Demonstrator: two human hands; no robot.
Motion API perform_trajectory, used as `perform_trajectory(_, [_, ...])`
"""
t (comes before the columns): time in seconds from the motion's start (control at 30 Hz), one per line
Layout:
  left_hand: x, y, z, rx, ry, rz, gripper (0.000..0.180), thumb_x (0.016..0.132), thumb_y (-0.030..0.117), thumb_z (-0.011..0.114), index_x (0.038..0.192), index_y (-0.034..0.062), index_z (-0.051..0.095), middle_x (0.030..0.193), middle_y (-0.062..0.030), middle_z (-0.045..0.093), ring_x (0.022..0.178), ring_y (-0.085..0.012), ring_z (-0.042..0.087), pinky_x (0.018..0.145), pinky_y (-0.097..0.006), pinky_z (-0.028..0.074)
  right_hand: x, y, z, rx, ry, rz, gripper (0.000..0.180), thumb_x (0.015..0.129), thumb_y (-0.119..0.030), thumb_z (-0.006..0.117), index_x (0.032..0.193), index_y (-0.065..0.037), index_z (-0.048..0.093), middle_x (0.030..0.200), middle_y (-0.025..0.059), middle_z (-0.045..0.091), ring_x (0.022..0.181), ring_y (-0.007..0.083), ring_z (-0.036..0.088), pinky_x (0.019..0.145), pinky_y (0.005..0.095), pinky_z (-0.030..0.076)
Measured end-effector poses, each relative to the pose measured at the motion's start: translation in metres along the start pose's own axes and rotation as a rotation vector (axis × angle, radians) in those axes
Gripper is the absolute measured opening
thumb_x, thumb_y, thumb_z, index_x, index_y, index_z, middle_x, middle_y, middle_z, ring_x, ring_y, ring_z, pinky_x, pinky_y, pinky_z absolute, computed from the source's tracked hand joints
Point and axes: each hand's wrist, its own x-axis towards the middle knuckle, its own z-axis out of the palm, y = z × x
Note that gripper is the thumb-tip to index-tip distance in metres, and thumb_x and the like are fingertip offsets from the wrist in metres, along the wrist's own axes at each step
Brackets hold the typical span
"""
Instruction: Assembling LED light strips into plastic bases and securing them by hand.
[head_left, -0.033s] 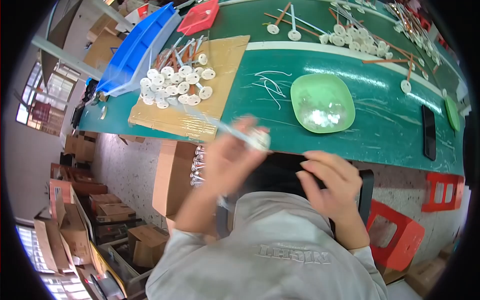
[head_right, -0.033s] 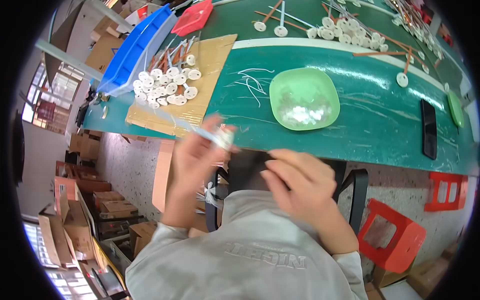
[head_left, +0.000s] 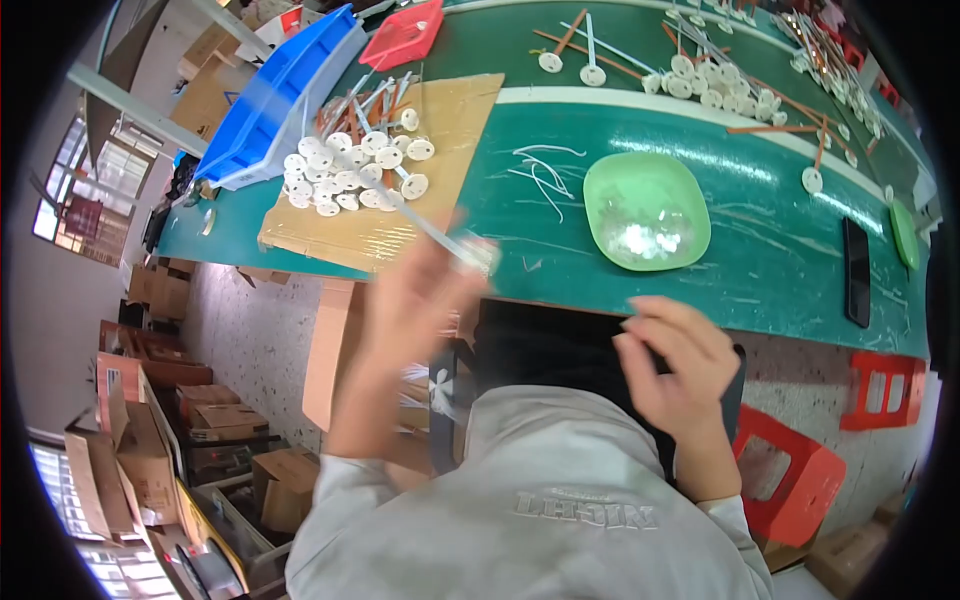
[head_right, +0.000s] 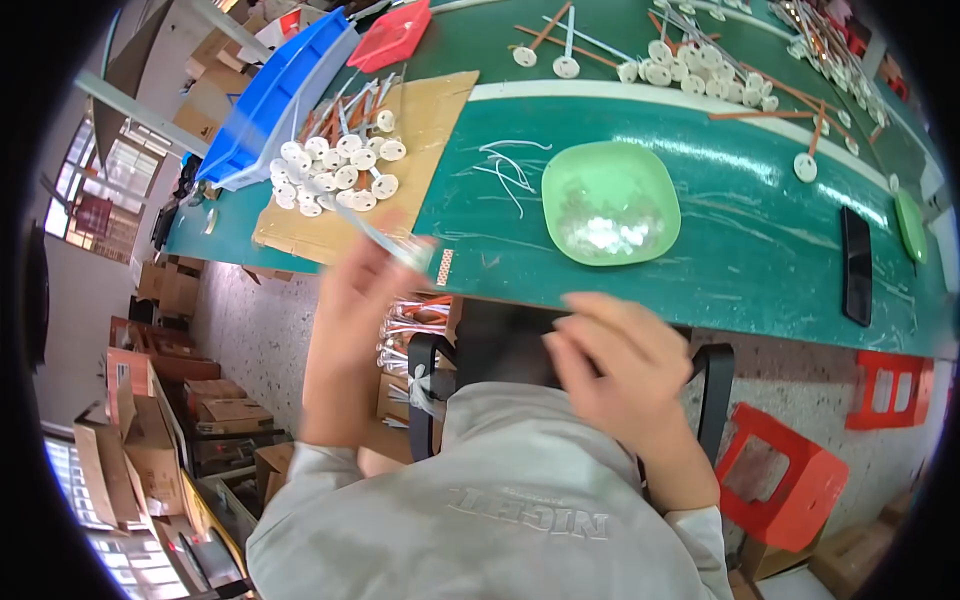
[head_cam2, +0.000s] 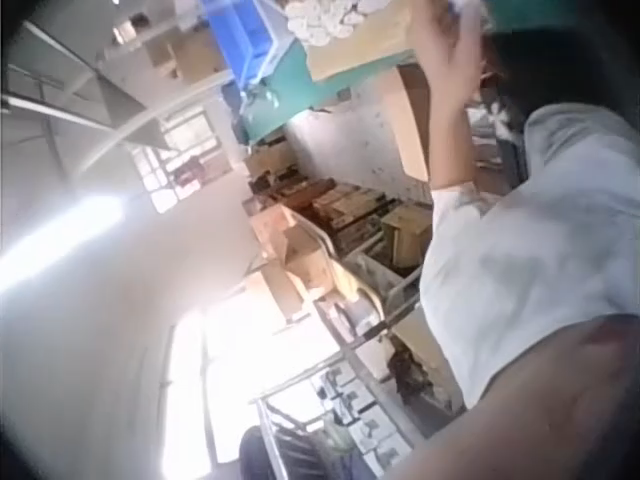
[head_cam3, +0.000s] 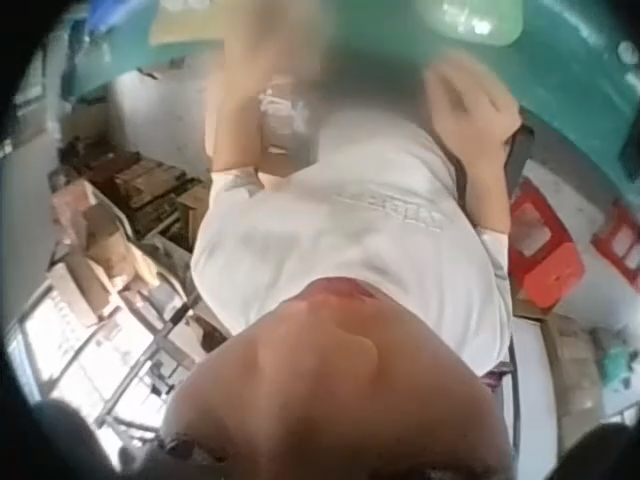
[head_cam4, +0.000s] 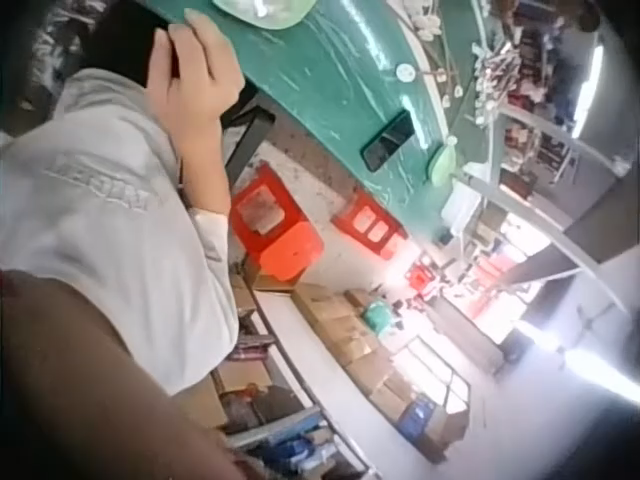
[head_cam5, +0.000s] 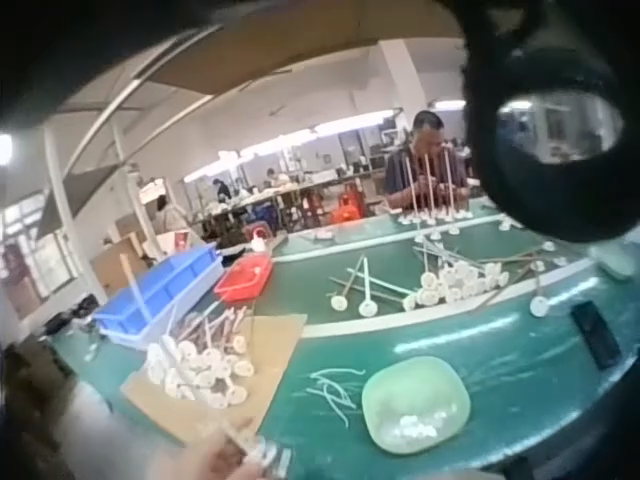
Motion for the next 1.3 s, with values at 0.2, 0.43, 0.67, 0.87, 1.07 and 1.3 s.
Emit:
perform_trajectory(0.2, [0.11, 0.053, -0.184, 1.336, 0.329, 0.306, 0.035, 0.09, 0.028, 0.057, 0.09, -0.0064, 0.064, 0.073, -0.0266, 0.062, 0.069, -0.0414, 0.064, 0.064, -0.046, 0.049, 0.005, 0.023, -0.032, -0.116, 0.235, 0.209, 0.006, 0.08, 0.007, 0.066, 0.084, 0.004, 0.065, 0.09, 0.0151, 0.069, 0.072, 0.0167, 0.063, 0.065, 0.0252, 0.05])
perform_trajectory(0.43, [0.195, 0.03, -0.284, 1.698, 0.311, 0.164, 0.043, 0.087, 0.033, 0.055, 0.081, -0.0078, 0.066, 0.08, -0.0321, 0.063, 0.079, -0.0462, 0.064, 0.075, -0.051, 0.052, -0.009, 0.018, -0.033, -0.161, 0.179, 0.35, 0.004, 0.081, 0.004, 0.067, 0.084, 0.003, 0.065, 0.086, 0.0101, 0.069, 0.074, 0.0146, 0.063, 0.063, 0.0241, 0.048])
perform_trajectory(0.67, [0.194, 0.026, -0.244, 1.669, 0.428, 0.145, 0.045, 0.092, 0.042, 0.053, 0.092, 0.0, 0.069, 0.083, -0.0274, 0.066, 0.084, -0.0453, 0.065, 0.077, -0.054, 0.052, -0.005, 0.039, -0.053, -0.257, 0.219, 0.388, 0.003, 0.081, 0.003, 0.068, 0.083, 0.003, 0.065, 0.084, 0.0089, 0.069, 0.073, 0.014, 0.063, 0.062, 0.0241, 0.048])
perform_trajectory(0.87, [0.189, 0.009, -0.227, 1.483, 0.528, 0.136, 0.043, 0.096, 0.043, 0.047, 0.105, 0.0057, 0.066, 0.093, -0.0252, 0.067, 0.09, -0.0431, 0.064, 0.076, -0.052, 0.052, 0.017, 0.054, -0.054, -0.237, 0.144, 0.219, 0.005, 0.078, 0.009, 0.065, 0.079, 0.004, 0.063, 0.077, 0.0108, 0.068, 0.068, 0.0156, 0.063, 0.062, 0.0249, 0.048])
perform_trajectory(1.07, [0.186, -0.026, -0.237, 1.487, 0.74, 0.496, 0.044, 0.099, 0.039, 0.044, 0.132, 0.0099, 0.055, 0.127, -0.0302, 0.054, 0.118, -0.0456, 0.051, 0.098, -0.049, 0.041, 0.085, 0.073, -0.041, -0.237, 0.009, -0.006, 0.007, 0.074, 0.007, 0.068, 0.076, 0.002, 0.063, 0.075, 0.0113, 0.067, 0.064, 0.0188, 0.063, 0.058, 0.0267, 0.048])
perform_trajectory(1.3, [0.089, -0.097, -0.101, 0.421, 0.707, 0.952, 0.039, 0.098, 0.025, 0.043, 0.112, -0.0073, 0.058, 0.106, -0.0209, 0.065, 0.101, -0.0333, 0.061, 0.093, -0.044, 0.046, 0.198, 0.168, 0.056, -0.322, -0.367, -0.108, 0.013, 0.074, -0.011, 0.073, 0.084, -0.006, 0.067, 0.088, 0.0074, 0.069, 0.077, 0.0248, 0.063, 0.068, 0.0335, 0.051])
